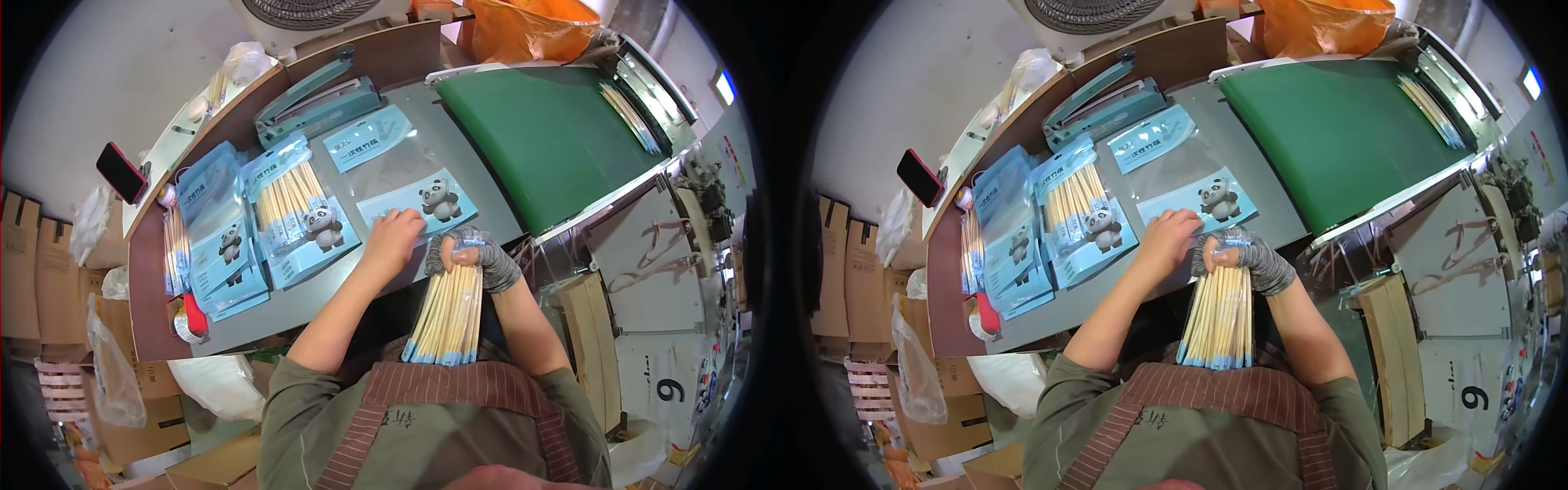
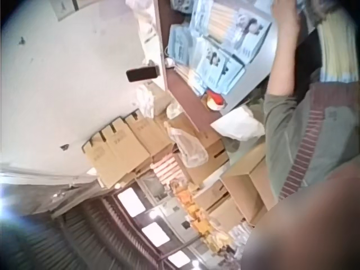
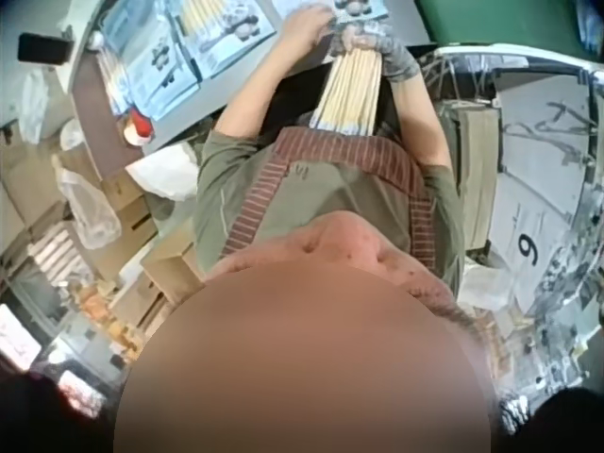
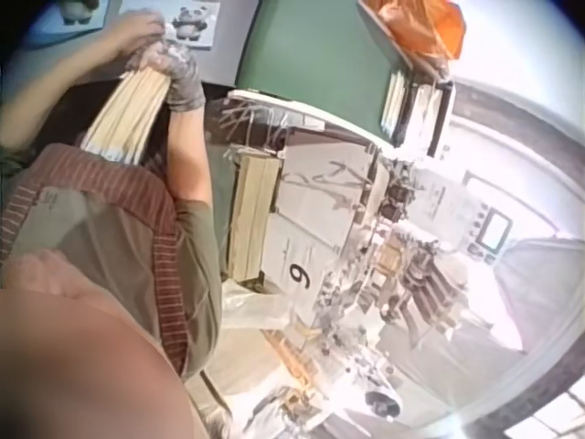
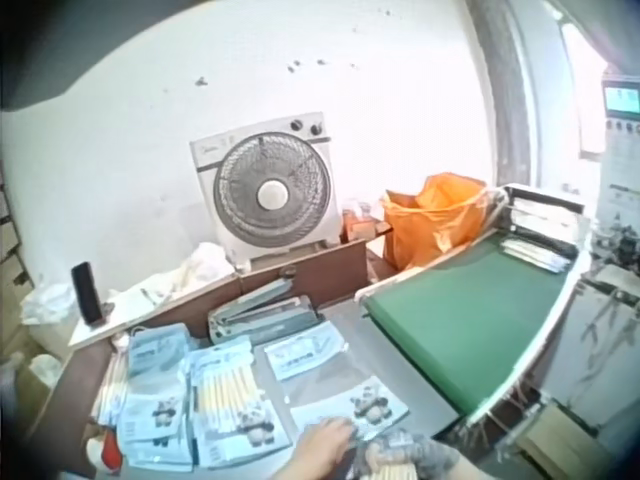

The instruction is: The recorder packages bundles of wooden chopsticks into plastic bags and places the finished bags into a cardboard box.

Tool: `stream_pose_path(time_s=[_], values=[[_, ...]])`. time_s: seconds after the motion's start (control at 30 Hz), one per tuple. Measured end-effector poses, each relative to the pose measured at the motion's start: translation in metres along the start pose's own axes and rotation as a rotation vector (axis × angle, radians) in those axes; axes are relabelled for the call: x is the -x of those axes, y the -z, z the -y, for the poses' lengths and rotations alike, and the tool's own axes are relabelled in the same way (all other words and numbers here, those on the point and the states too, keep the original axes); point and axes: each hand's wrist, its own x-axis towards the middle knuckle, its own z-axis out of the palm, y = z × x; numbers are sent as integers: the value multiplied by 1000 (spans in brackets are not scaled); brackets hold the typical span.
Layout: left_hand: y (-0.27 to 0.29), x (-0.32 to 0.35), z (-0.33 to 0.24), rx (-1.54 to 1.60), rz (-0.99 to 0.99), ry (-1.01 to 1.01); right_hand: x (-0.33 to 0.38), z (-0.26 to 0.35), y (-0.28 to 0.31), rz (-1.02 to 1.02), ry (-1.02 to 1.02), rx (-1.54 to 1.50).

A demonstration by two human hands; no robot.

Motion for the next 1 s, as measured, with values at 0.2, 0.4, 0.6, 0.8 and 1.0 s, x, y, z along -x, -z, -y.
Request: stream_pose_path(time_s=[0.2, 0.4, 0.6, 0.8, 1.0], values=[[2, 31, -7, 303, -39, 141, -26, 4, -19, 124, -33, 86], [-6, 65, -14, 519, -427, 512, -70, -47, -2, 103, -176, -104], [7, 48, -24, 413, -877, 427, -84, -71, -5, -196, -83, 589], [5, 99, -42, 97, -715, -191, -83, -123, 25, -69, 3, 3], [2, 126, -63, 189, -737, -7, -44, -110, 31, 226, -69, -1010]])
